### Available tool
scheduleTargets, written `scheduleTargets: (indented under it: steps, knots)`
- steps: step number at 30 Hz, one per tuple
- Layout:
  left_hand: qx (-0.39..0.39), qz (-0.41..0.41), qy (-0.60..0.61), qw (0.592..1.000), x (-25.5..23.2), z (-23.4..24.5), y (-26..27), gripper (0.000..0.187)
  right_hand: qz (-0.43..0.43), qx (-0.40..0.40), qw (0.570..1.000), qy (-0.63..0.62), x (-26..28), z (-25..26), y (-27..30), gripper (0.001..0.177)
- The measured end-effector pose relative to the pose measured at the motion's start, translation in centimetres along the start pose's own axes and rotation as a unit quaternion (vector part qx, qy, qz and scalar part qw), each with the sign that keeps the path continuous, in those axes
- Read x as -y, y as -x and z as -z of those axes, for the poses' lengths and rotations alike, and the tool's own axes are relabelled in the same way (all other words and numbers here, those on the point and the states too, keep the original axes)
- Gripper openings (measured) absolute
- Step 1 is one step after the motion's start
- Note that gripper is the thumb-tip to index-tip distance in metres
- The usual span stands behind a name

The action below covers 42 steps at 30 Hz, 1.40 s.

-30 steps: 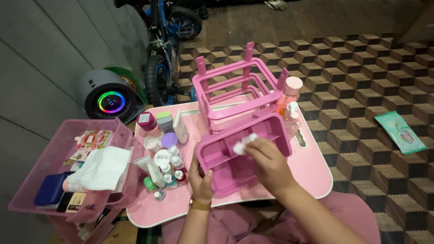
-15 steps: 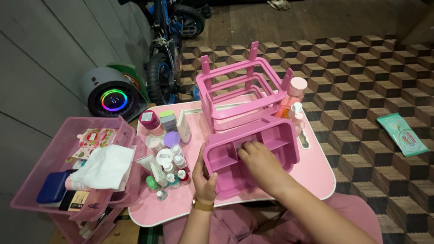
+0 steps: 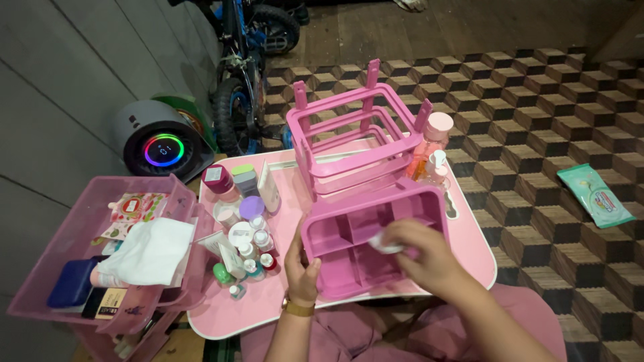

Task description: The person wipes the interior and exterior surfaces of a pink plastic organizer using a white wipe. They clean the lid, the main tray, and the frame components one by one, then set the cleaned parts aside on the table.

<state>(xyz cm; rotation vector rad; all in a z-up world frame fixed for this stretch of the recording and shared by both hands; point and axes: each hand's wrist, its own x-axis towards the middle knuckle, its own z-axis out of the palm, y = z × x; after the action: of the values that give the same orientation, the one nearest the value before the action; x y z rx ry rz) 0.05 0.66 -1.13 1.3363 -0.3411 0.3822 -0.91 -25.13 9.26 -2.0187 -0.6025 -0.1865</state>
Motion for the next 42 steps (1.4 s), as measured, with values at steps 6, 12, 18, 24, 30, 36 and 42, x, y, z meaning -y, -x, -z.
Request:
scheduleTargets:
  steps: [6,12,18,24,30,36,42]
  knots:
    - [-0.003,0.041,0.081,0.996,0.6,-0.3,0.9,0.096,-0.123,-0.218,0.966,0.057,-1.5,4.0,4.1,0.049]
    - [0.040,0.089,0.117,0.988,-0.2,-3.7,0.8,0.089,-0.276,-0.134,0.947,-0.090,-6.2,8.5,8.5,0.066]
    - [0.128,0.134,0.107,0.977,-1.2,-12.0,-2.1,0.079,-0.324,-0.243,0.886,-0.227,-11.4,14.2,15.7,0.050]
    - [0.157,0.117,-0.086,0.977,-1.7,-17.8,-3.9,0.063,-0.301,-0.390,0.827,-0.271,-13.5,20.0,21.6,0.047]
    - [0.109,-0.027,-0.410,0.905,-0.7,-18.2,-6.4,0.053,-0.315,-0.508,0.761,-0.253,-19.7,22.6,24.4,0.053]
    - [0.078,-0.106,-0.608,0.783,0.4,-16.7,-9.9,0.058,-0.373,-0.552,0.720,-0.195,-29.8,20.5,24.9,0.063]
    - [0.081,-0.095,-0.598,0.792,0.6,-17.4,-11.6,0.055,-0.421,-0.546,0.711,-0.139,-36.2,17.2,24.7,0.061]
